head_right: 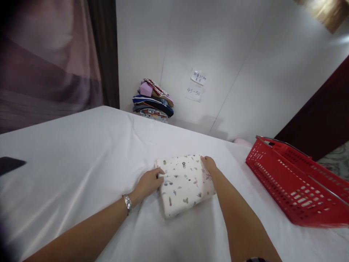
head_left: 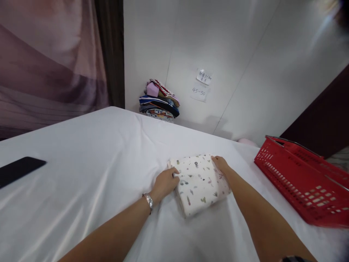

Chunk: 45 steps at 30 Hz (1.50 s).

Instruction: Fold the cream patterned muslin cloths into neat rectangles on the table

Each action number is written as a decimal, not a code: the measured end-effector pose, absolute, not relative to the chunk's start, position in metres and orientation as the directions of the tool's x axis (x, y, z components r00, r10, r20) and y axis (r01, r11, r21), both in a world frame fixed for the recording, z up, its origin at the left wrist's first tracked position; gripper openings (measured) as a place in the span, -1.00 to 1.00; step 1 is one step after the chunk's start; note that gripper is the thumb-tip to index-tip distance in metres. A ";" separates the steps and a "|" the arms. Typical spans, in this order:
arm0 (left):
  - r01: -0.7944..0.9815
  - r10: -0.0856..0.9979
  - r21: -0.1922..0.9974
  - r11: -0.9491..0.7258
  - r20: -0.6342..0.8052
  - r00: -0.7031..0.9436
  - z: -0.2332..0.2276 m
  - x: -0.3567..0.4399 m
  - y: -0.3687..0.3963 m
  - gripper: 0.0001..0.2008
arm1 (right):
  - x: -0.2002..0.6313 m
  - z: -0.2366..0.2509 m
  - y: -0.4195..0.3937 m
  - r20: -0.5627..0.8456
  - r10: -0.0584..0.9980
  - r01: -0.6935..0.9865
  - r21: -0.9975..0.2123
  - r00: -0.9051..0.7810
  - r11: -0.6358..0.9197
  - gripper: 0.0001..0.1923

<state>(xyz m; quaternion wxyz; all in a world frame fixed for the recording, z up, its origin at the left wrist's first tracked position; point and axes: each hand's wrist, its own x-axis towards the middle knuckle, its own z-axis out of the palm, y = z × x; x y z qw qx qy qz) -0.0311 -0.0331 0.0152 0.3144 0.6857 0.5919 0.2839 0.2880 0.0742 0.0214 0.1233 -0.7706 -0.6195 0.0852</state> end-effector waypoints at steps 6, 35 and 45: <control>0.647 0.988 0.754 -0.115 0.021 0.151 0.017 -0.032 -0.034 -0.72 | 0.286 0.016 0.079 0.109 0.965 0.923 -0.335 0.238 -0.190 -0.60; 0.620 0.986 0.778 -0.107 0.003 0.167 0.021 -0.034 -0.032 -0.82 | 0.285 0.005 0.103 0.079 0.952 0.890 -0.385 0.296 -0.245 -0.70; 0.620 0.984 0.771 -0.142 0.041 0.175 0.021 -0.033 -0.034 -0.79 | 0.306 0.031 0.058 -0.129 0.963 0.868 -0.418 0.237 -0.269 -0.55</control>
